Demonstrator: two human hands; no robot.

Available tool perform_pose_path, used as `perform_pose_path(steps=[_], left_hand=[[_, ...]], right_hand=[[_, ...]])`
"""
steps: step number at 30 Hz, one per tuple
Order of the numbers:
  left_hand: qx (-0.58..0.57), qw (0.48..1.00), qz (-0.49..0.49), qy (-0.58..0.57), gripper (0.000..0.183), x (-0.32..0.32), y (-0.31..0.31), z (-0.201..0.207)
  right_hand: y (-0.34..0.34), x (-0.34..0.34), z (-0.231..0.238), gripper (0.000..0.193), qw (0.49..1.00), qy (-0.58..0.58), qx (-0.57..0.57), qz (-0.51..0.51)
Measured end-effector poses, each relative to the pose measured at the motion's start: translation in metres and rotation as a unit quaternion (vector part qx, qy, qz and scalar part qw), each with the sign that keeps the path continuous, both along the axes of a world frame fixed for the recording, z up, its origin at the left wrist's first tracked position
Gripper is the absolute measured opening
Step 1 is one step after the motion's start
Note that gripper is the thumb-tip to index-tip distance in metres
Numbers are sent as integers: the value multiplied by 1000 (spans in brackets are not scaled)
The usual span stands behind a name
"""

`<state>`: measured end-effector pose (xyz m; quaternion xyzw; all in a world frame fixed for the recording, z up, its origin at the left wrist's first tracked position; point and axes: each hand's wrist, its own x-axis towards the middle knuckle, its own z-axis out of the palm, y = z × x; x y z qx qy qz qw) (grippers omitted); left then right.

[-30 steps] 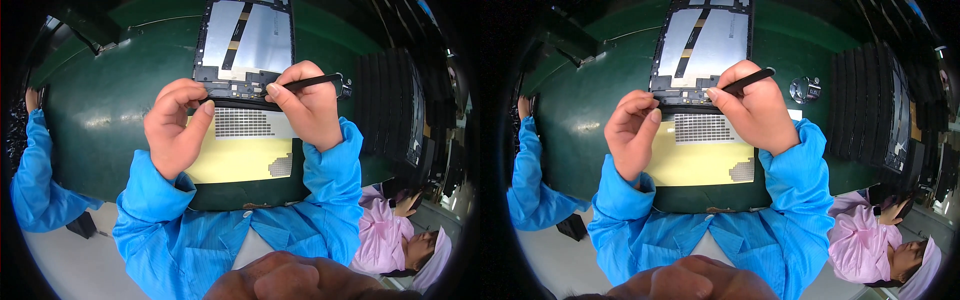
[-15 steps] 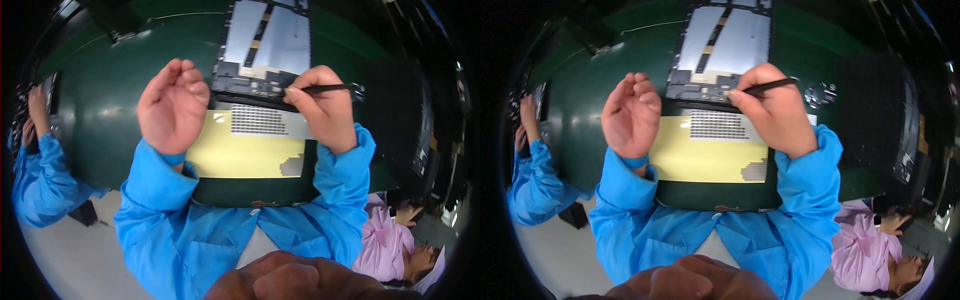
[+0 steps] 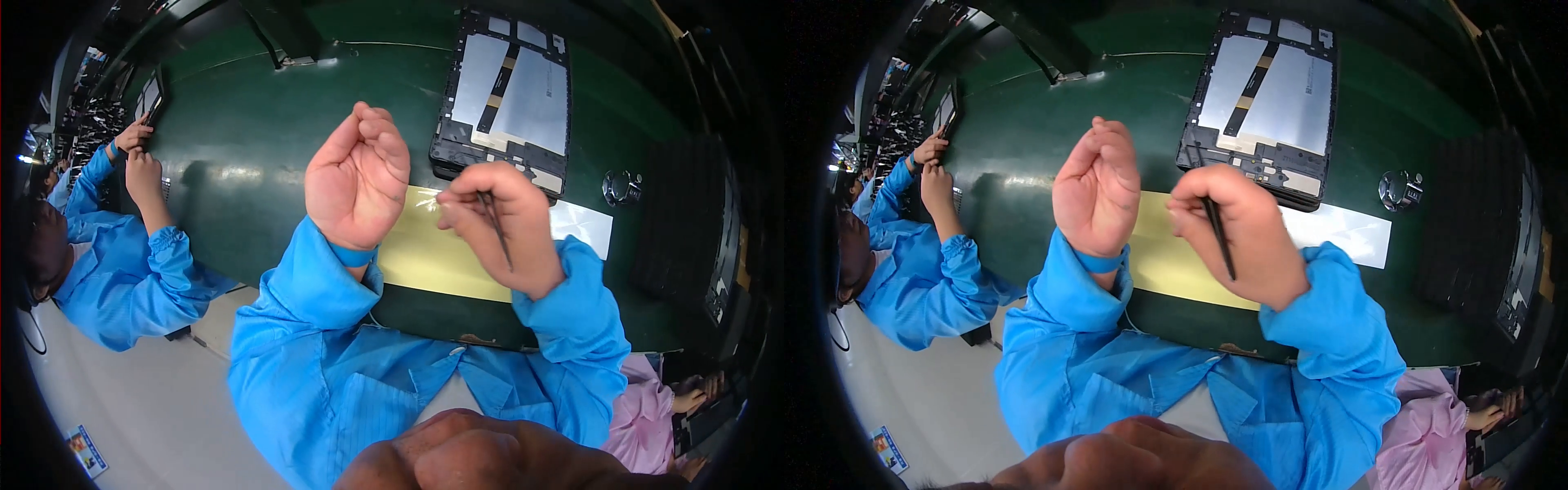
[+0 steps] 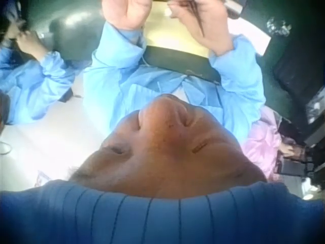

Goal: Using tweezers to carefully apply small labels or components to the back of electronic screen assemblies on an assembly line.

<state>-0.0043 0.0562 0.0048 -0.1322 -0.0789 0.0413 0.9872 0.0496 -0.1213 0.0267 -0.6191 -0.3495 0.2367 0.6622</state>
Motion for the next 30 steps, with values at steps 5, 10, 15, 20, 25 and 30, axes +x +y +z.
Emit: perform_pose_path(steps=[5,10,15,20,25,30], left_hand=[[65,997,34,34,26,-2,-6,-1],[184,976,97,57,24,-2,-13,-2],[230,959,147,78,22,-6,-14,1],[221,964,125,83,20,-3,-17,5],[302,932,135,145,14,1,-17,-5],[332,912,123,205,7,5,-20,-7]], right_hand=[[23,-14,-10,22,998,-7,60,-27],[26,-17,-12,20,997,20,49,-64],[20,-10,-5,14,995,-75,3,-72],[-6,9,-4,14,977,-205,-11,-60],[-29,62,32,11,920,-288,19,-264],[-51,157,40,14,833,-403,-109,-362]])
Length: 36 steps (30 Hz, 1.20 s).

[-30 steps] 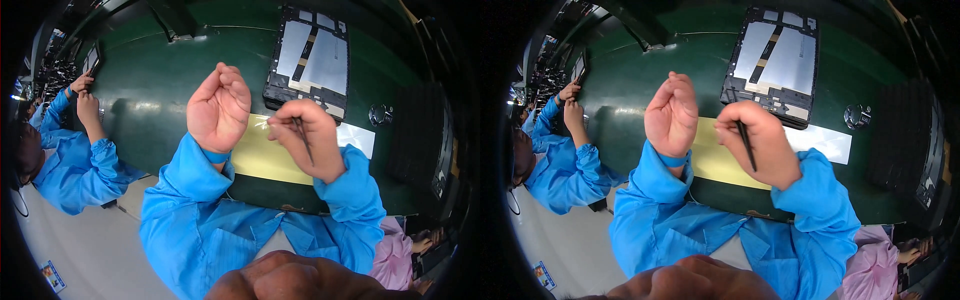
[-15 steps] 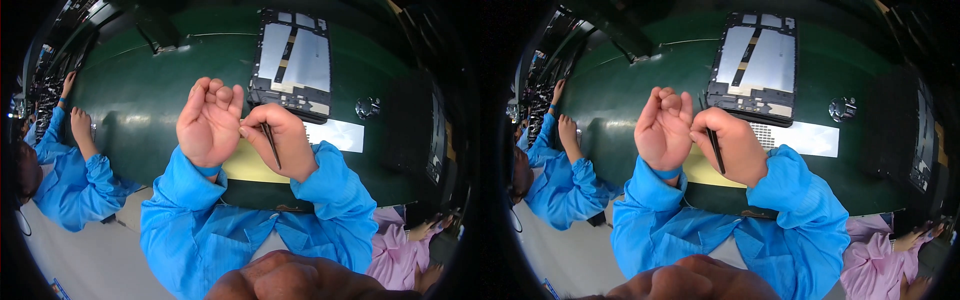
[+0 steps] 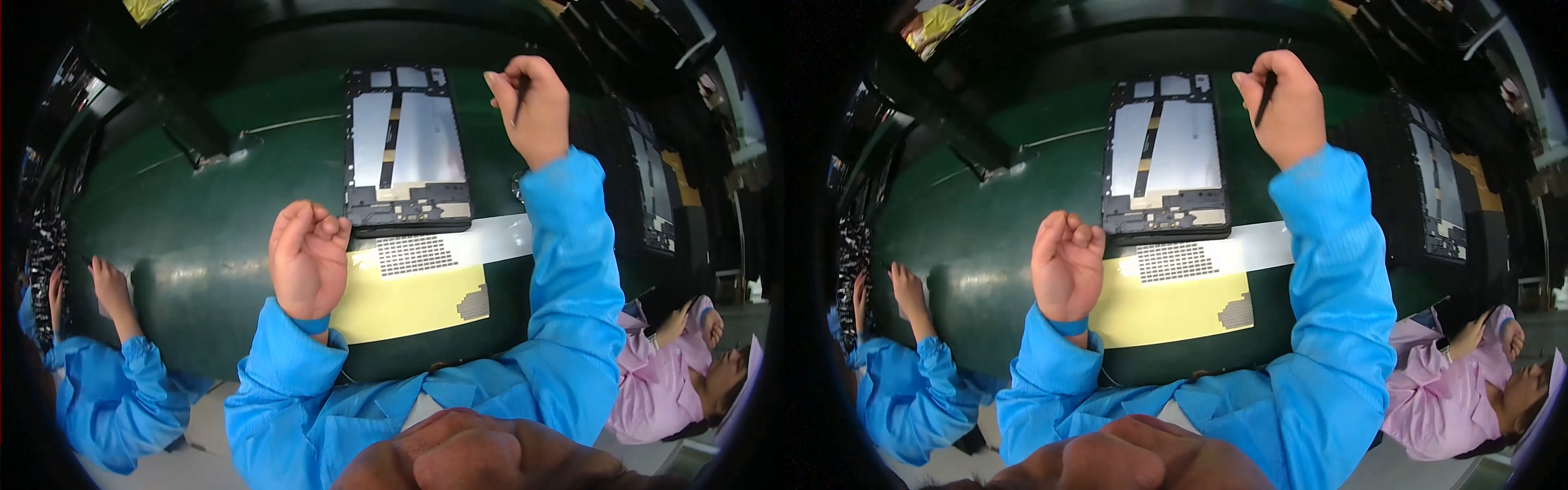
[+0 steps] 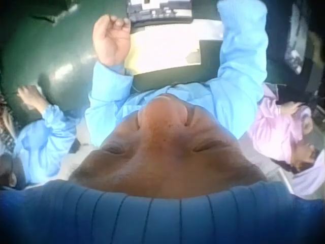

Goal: Using tweezers to carefully apply small labels or components to the back of electronic screen assemblies on an assembly line.

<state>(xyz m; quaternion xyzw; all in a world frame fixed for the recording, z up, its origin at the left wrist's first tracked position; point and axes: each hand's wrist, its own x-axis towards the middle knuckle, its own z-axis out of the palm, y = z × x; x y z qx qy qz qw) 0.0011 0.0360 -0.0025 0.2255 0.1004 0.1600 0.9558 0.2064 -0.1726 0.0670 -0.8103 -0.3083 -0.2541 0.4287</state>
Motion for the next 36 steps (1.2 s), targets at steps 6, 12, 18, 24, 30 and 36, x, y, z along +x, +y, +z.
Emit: perform_pose_path(steps=[6,12,18,24,30,36], left_hand=[[28,999,13,16,5,4,4,-4],[24,999,7,35,3,8,3,-3],[103,991,50,73,9,10,2,-16],[480,865,-75,121,37,22,-7,-10],[466,875,-61,118,34,28,-9,-10],[465,877,-33,115,37,29,-20,-12]], right_hand=[[7,44,14,13,980,14,-100,-172],[-4,76,4,12,986,-39,-55,-153],[-10,43,7,9,995,71,-27,-68],[-1,-71,-64,15,977,196,52,63],[1,-78,-92,23,909,304,277,77],[-2,-74,-83,23,943,265,186,79]])
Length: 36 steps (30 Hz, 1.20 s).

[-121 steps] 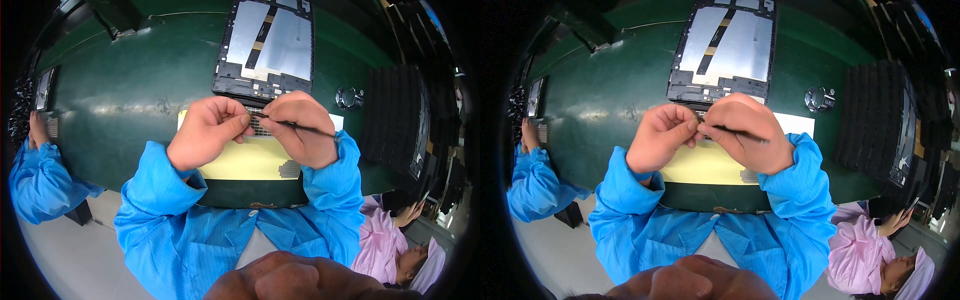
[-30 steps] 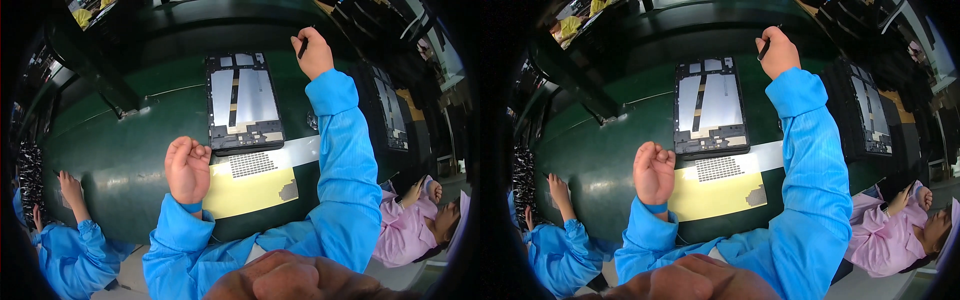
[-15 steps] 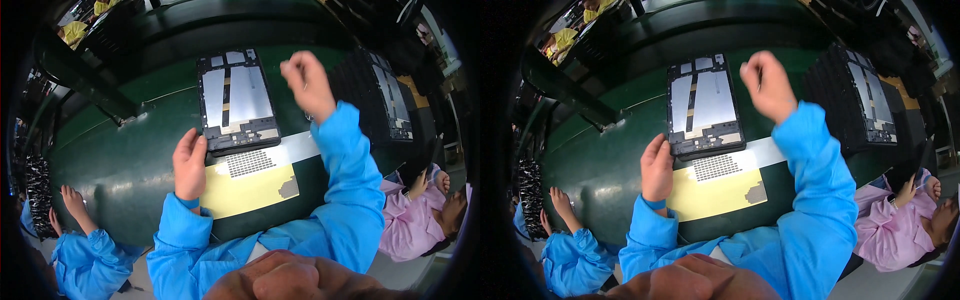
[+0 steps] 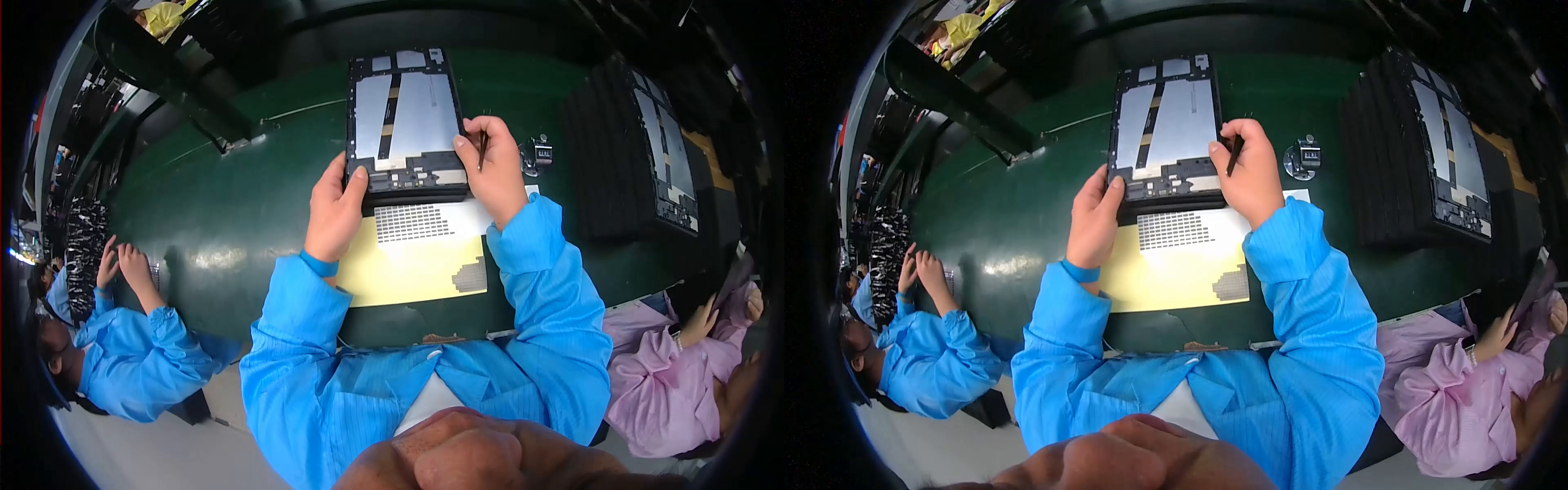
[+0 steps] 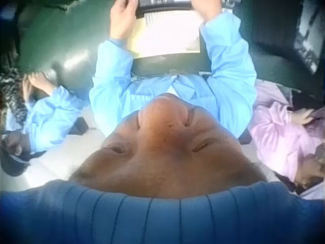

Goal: Using tweezers to carefully apply small labels or components to the back of electronic screen assemblies on an assembly line.

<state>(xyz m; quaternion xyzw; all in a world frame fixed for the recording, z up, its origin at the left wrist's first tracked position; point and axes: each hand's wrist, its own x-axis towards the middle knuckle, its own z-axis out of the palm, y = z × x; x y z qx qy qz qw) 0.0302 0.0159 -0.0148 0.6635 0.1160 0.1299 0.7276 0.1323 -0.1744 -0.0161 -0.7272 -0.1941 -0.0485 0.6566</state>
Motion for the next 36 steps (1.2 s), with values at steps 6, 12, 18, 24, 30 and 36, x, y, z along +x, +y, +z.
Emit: perform_pose_path(steps=[6,12,18,24,30,36], left_hand=[[57,997,-18,-42,39,-10,-3,-3],[-155,979,26,-131,42,-25,-6,14],[-286,952,9,-106,37,-34,6,28],[-333,941,6,-56,36,-100,24,23],[-301,925,212,-98,30,-171,77,-9],[-326,852,406,-58,28,-149,144,-45]], right_hand=[[-4,-9,18,26,996,4,73,43],[2,-25,35,29,986,-63,129,91],[11,-35,35,29,978,-51,152,133],[9,-53,43,23,970,-8,78,231],[-6,-58,64,13,966,22,7,258],[-16,-55,73,22,965,59,-13,255]])
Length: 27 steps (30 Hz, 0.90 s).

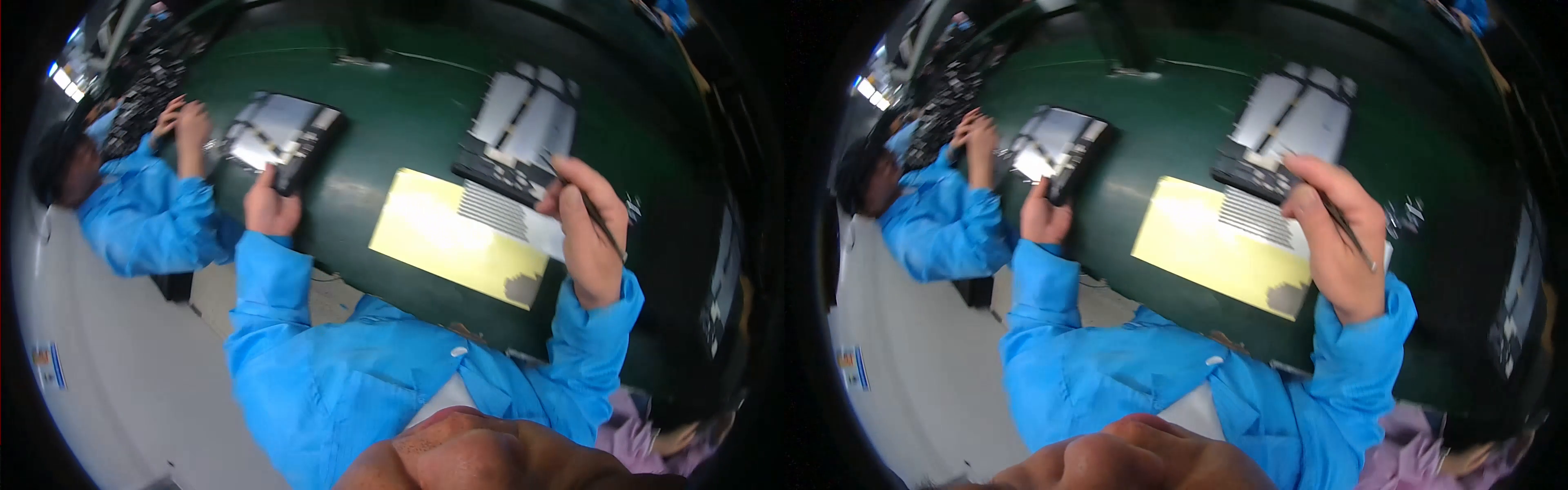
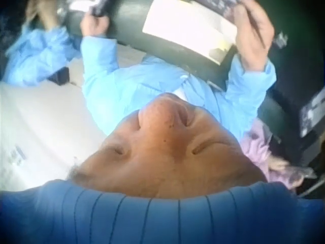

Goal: Using tweezers to carefully apply small labels or components to the back of electronic screen assemblies on an assembly line.

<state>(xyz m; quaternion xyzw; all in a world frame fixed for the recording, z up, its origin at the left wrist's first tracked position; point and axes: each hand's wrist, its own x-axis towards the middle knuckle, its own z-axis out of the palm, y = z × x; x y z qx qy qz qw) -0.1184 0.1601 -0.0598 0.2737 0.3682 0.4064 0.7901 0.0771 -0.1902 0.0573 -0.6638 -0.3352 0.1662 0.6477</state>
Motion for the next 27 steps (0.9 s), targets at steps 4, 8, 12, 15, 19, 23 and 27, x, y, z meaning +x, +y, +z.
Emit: perform_pose_path(steps=[4,8,12,15,19,23,27], left_hand=[[45,978,43,201,28,-15,19,22],[469,527,-47,707,36,-46,66,40],[592,686,-158,393,29,14,-33,37],[793,466,-369,131,26,73,-131,56],[821,393,-406,79,33,111,-187,50],[793,412,-441,85,35,111,-183,45],[788,420,-443,84,35,113,-184,44]], right_hand=[[-26,-10,-13,25,994,80,79,2],[-85,-10,-47,15,967,234,11,-101],[-64,-16,-40,16,970,189,-59,-141],[-43,-5,-50,23,986,139,-42,-83],[-43,-2,-68,18,973,202,-69,-91],[-39,-4,-70,16,981,136,-106,-86],[-39,-7,-70,16,983,71,-151,-72]])
